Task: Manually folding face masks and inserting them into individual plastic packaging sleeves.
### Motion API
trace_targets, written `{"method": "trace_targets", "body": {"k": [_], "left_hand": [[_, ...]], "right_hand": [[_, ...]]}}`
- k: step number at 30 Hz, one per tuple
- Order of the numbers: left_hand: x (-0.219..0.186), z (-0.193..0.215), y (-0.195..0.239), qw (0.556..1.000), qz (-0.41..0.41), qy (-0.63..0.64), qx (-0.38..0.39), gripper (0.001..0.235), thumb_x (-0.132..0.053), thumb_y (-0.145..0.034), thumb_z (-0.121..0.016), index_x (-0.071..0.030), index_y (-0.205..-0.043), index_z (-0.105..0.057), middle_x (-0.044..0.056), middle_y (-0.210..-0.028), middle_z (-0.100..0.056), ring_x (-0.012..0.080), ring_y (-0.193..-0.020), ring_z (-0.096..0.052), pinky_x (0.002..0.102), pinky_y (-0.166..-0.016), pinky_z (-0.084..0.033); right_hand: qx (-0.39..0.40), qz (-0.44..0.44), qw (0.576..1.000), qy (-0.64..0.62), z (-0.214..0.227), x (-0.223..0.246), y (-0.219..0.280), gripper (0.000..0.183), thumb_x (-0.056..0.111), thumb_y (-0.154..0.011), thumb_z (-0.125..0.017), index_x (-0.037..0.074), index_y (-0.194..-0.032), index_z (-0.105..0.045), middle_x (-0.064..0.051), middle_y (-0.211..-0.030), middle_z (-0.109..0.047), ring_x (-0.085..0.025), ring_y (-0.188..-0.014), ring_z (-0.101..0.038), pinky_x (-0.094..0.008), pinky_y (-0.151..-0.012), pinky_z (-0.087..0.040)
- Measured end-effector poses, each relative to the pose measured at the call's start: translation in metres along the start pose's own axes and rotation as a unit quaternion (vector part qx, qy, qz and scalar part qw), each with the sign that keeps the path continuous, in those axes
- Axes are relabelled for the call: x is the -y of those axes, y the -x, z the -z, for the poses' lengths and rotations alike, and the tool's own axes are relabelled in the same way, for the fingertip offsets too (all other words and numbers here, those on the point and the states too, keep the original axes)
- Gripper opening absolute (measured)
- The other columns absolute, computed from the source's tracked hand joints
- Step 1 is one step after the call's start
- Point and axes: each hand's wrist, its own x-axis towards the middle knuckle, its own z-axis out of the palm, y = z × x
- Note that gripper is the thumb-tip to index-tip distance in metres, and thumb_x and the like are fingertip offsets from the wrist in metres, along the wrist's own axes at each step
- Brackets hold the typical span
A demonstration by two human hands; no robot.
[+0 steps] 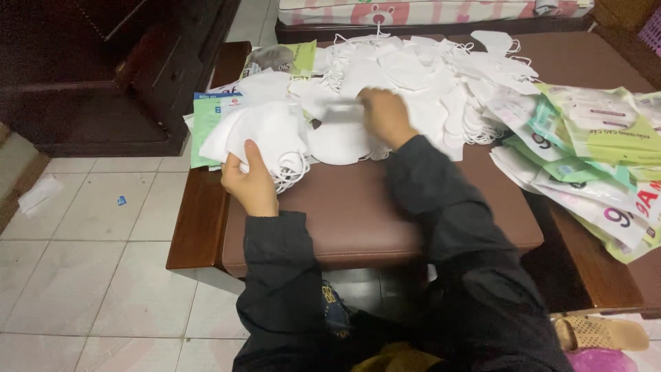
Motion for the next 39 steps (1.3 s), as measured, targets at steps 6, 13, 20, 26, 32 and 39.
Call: {"method": "trace_targets", "body": {"k": [6,13,20,26,32,39], "left_hand": [[0.016,0.002,-0.005,0.988,-0.082,-0.119,0.052,0.024,-0.012,-0.103,-0.065,-0.002,-0.124,-0.070,0.013,-0.103,-0.058,0.0197,-0.104,-0.058,0.039,-0.091,-0.052],[-0.029,-0.006,0.024,0.973,0.102,0.011,0.204,0.052,-0.046,-0.107,-0.050,-0.001,-0.126,-0.067,0.017,-0.111,-0.070,0.0198,-0.110,-0.063,0.041,-0.099,-0.052],[0.018,-0.005,0.005,0.993,0.003,-0.068,0.094,0.033,-0.012,-0.097,-0.072,0.005,-0.125,-0.066,0.027,-0.118,-0.067,0.0249,-0.119,-0.058,0.046,-0.103,-0.046],[-0.003,0.008,0.004,0.992,-0.093,-0.070,0.058,0.082,0.010,-0.104,-0.059,-0.023,-0.166,-0.018,0.014,-0.169,-0.019,0.0279,-0.157,-0.016,0.050,-0.129,-0.010],[0.025,0.004,0.001,0.987,-0.095,-0.120,0.056,0.025,0.001,-0.095,-0.065,-0.012,-0.112,-0.078,0.011,-0.103,-0.067,0.0224,-0.114,-0.060,0.036,-0.108,-0.043],[0.017,0.003,0.003,0.992,-0.070,-0.092,0.052,0.026,0.000,-0.096,-0.063,-0.010,-0.116,-0.076,0.017,-0.108,-0.059,0.0282,-0.117,-0.058,0.042,-0.109,-0.042]], "right_hand": [[0.018,-0.004,0.864,-0.503,0.100,0.008,0.036,0.013,0.011,-0.105,-0.061,0.002,-0.110,-0.068,-0.011,-0.085,-0.067,-0.020,-0.082,-0.068,-0.039,-0.080,-0.061],[0.202,-0.027,0.737,-0.644,0.078,0.045,0.048,0.022,0.010,-0.099,-0.060,-0.003,-0.117,-0.064,-0.007,-0.075,-0.066,-0.011,-0.055,-0.066,-0.030,-0.052,-0.064],[-0.036,-0.060,0.905,-0.419,-0.010,0.055,0.048,0.042,0.026,-0.082,-0.090,0.010,-0.117,-0.073,-0.014,-0.098,-0.073,-0.024,-0.078,-0.068,-0.037,-0.066,-0.058],[0.133,0.006,0.984,-0.118,-0.018,0.083,0.077,0.057,0.034,-0.089,-0.073,0.014,-0.141,-0.061,-0.015,-0.134,-0.064,-0.036,-0.131,-0.054,-0.048,-0.108,-0.041],[0.101,0.052,0.993,-0.021,-0.039,0.080,0.073,0.027,0.021,-0.099,-0.053,0.011,-0.114,-0.073,-0.012,-0.096,-0.074,-0.030,-0.098,-0.071,-0.039,-0.085,-0.056],[0.033,-0.038,0.952,-0.302,0.060,0.047,0.099,0.036,0.002,-0.099,-0.046,0.000,-0.127,-0.068,-0.026,-0.118,-0.072,-0.048,-0.114,-0.065,-0.056,-0.101,-0.051]]}}
